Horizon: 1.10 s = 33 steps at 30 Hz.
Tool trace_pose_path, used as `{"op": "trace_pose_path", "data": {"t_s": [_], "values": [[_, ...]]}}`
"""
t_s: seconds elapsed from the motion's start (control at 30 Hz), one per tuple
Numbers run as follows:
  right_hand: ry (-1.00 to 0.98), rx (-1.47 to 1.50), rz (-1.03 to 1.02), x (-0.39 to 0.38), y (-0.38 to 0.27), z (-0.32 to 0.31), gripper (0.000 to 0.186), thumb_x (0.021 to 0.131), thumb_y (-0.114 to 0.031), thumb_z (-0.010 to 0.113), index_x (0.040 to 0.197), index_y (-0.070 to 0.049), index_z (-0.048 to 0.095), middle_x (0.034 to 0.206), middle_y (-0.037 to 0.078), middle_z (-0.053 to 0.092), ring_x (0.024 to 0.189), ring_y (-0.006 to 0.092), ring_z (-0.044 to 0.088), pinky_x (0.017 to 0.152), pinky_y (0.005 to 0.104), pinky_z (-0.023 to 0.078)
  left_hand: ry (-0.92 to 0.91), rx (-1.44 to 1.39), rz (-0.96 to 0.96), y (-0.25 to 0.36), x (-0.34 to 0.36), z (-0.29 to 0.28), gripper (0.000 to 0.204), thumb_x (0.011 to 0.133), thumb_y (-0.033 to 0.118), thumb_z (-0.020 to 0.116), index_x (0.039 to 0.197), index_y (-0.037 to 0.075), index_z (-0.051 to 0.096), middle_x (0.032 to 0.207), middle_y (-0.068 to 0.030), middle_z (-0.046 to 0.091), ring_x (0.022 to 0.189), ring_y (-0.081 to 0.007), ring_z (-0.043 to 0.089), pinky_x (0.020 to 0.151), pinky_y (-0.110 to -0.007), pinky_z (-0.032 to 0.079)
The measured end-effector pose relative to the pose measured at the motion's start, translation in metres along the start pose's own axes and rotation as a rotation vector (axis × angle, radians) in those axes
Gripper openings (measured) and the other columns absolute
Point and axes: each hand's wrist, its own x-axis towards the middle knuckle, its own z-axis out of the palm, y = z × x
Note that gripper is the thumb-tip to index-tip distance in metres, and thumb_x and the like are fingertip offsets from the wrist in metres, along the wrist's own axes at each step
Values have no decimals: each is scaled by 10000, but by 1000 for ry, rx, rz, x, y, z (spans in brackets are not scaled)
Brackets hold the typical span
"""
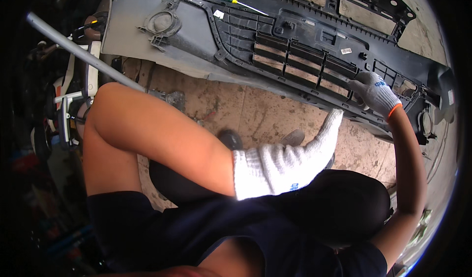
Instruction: The person uses a screwdriver to pry and remove a grille insert from a detached car bumper, then places the removed part on the floor. The person later picks up the grille and aligns it with the bumper, preparing to reattach it.
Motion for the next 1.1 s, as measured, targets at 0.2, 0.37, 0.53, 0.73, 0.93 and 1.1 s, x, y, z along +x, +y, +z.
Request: {"op": "trace_pose_path", "data": {"t_s": [0.2,0.37,0.53,0.73,0.93,1.1], "values": [[118,-644,-306,89,-99,18,465,987,-343,610,1235,45,678,1055,270,750,1028,401,741,940,481,578,-85,-835,-404,9,-53,135,956,816,619,771,1513,25,496,1493,-221,545,1331,-424,530,1153,-608,387],[272,-391,-420,234,-205,34,618,984,-436,694,1403,5,584,1278,261,709,1192,389,699,1013,452,569,-448,-1258,-582,14,-71,178,953,936,743,534,1550,20,446,1558,-224,484,1388,-370,500,1198,-553,316],[341,-469,-546,335,-289,107,881,857,-560,796,1468,2,501,1352,241,679,1259,391,662,1066,428,533,-457,-1204,-464,30,-68,195,809,944,712,550,1338,6,567,1155,-144,597,1085,-314,583,1040,-528,393],[386,71,-837,280,-332,105,354,977,-350,667,1132,-48,566,911,250,717,862,457,714,759,520,568,54,-1129,-759,42,-71,211,722,827,766,645,1129,117,554,972,-61,548,848,-236,593,782,-447,463],[505,148,-1029,9,-289,45,305,804,-364,743,898,-98,627,627,127,623,560,388,653,519,500,507,-275,-1341,-504,22,-79,203,614,926,482,688,1377,71,615,1414,-159,641,1259,-329,624,1038,-432,502],[113,0,136,-299,-169,-41,401,891,-470,710,858,-75,650,719,183,694,674,394,711,641,494,571,-513,-1641,-1485,-28,-96,71,428,1042,316,643,1355,23,642,1365,-194,684,1250,-338,660,1090,-422,499]]}}
